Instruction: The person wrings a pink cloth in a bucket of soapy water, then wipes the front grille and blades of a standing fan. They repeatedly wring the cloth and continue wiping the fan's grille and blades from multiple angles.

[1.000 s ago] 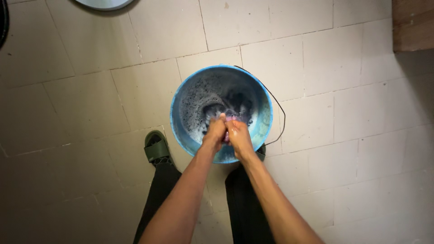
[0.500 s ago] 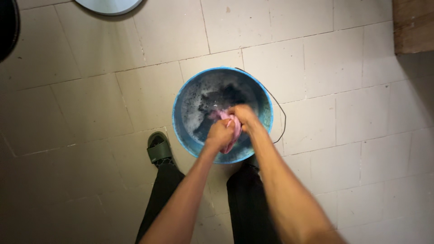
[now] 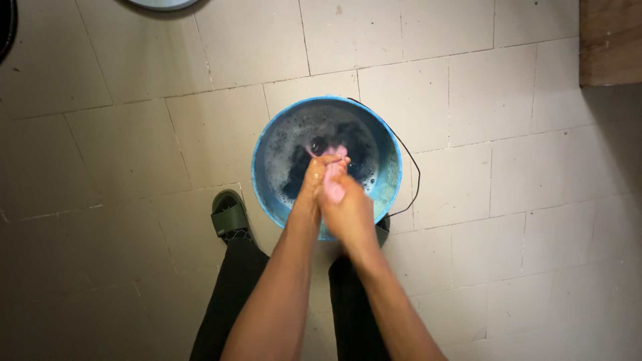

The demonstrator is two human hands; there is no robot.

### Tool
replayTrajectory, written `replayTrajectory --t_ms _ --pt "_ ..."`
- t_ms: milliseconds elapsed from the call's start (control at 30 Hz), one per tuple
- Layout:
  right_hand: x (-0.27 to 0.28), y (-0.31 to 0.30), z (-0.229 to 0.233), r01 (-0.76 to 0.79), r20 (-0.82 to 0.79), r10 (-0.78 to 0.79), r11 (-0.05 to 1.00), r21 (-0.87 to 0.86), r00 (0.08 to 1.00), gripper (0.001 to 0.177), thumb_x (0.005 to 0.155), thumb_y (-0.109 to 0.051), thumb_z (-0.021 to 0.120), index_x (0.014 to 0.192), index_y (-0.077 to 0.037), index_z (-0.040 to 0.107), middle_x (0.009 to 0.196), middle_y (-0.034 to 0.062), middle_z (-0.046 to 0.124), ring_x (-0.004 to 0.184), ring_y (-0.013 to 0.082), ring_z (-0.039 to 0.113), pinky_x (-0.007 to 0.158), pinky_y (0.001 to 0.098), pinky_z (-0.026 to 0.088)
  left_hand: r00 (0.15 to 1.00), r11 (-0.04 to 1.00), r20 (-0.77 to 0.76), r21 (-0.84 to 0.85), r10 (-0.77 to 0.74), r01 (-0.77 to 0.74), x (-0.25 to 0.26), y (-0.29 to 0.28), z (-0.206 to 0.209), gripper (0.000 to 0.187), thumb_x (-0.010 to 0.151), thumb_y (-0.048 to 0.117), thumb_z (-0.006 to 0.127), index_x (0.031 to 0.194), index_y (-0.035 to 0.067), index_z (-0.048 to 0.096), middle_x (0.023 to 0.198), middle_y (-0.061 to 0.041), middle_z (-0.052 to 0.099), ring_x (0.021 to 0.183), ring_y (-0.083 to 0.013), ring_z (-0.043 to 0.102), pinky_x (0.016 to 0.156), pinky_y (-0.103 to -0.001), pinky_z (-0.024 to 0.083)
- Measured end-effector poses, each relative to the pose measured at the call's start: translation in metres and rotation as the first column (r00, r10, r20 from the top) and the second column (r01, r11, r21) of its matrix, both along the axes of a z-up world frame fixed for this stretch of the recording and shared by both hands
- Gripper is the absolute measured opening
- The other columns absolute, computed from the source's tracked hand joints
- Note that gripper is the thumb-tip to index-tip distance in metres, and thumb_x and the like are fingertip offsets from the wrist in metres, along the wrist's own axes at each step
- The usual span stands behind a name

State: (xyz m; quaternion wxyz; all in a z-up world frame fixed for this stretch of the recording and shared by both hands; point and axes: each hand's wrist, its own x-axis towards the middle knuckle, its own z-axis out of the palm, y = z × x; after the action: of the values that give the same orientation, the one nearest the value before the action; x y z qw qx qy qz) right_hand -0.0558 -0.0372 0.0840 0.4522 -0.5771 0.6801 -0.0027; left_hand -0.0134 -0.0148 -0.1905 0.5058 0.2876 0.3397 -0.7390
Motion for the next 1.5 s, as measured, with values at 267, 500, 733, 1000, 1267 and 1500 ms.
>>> replayTrajectory --t_ms 267,500,733,1000,1267,1500 --pt "0.027 -0.008 -0.041 -0.075 -0.052 0.067 0.978 -0.195 0.996 0.019 0.097 -0.019 0.055 0.101 -0.001 0.060 0.075 0.0254 0.069 0.072 0.0453 0.070 0.068 0.0542 0.053 0.957 0.978 0.231 0.156 -0.175 0.141 -0.010 0.016 -0.018 0.024 0.097 0.029 0.067 0.102 0.012 0.051 0.084 -0.004 0.056 0.071 -0.0203 0.054 0.064 -0.035 0.048" --pt "-0.002 -0.046 -0.166 -0.138 0.021 0.151 0.942 -0.307 0.988 0.035 0.104 -0.031 0.060 0.088 -0.001 0.069 0.072 0.0227 0.067 0.070 0.0443 0.067 0.065 0.0543 0.050 0.834 0.939 0.473 0.312 -0.285 0.144 -0.007 0.038 -0.028 0.035 0.100 0.043 0.070 0.101 0.022 0.042 0.085 0.002 0.046 0.071 -0.0181 0.044 0.059 -0.036 0.039" --pt "-0.050 -0.036 -0.238 -0.208 -0.034 0.231 0.791 -0.575 0.972 0.040 0.094 -0.025 0.068 0.118 0.007 0.063 0.107 0.0313 0.065 0.096 0.0455 0.065 0.088 0.0503 0.054 0.410 0.843 0.736 0.466 -0.538 0.269 0.043 0.035 0.017 0.075 0.089 0.046 0.067 0.152 0.021 0.034 0.139 -0.012 0.055 0.128 -0.0352 0.056 0.105 -0.047 0.047" --pt "-0.034 -0.029 -0.235 -0.147 -0.448 0.245 0.959 0.242 0.860 0.068 0.074 -0.031 0.086 0.128 0.000 0.059 0.125 0.0230 0.064 0.119 0.0389 0.062 0.098 0.0463 0.053 -0.123 0.389 0.565 0.693 -0.816 0.607 0.022 0.038 0.012 0.085 0.096 0.067 0.046 0.165 0.022 0.025 0.145 -0.029 0.055 0.134 -0.0491 0.051 0.116 -0.051 0.039" --pt "-0.002 0.006 -0.135 0.262 0.108 -0.264 0.964 0.035 0.958 0.029 0.089 -0.014 0.055 0.113 -0.005 0.067 0.091 0.0160 0.075 0.077 0.0260 0.074 0.071 0.0409 0.059 0.767 0.909 0.487 0.234 -0.417 0.345 0.029 0.007 0.048 0.082 0.088 0.059 0.065 0.148 0.014 0.031 0.133 -0.017 0.051 0.113 -0.0369 0.057 0.093 -0.056 0.048" --pt "0.031 0.030 -0.015 0.015 0.092 0.002 0.981 -0.191 0.996 0.026 0.088 -0.021 0.063 0.106 -0.003 0.070 0.079 0.0226 0.072 0.071 0.0344 0.071 0.068 0.0435 0.056 0.924 0.948 0.223 0.000 -0.311 0.319 0.011 0.021 -0.002 0.062 0.089 0.051 0.064 0.133 0.012 0.042 0.119 -0.015 0.057 0.101 -0.0332 0.060 0.086 -0.051 0.050"
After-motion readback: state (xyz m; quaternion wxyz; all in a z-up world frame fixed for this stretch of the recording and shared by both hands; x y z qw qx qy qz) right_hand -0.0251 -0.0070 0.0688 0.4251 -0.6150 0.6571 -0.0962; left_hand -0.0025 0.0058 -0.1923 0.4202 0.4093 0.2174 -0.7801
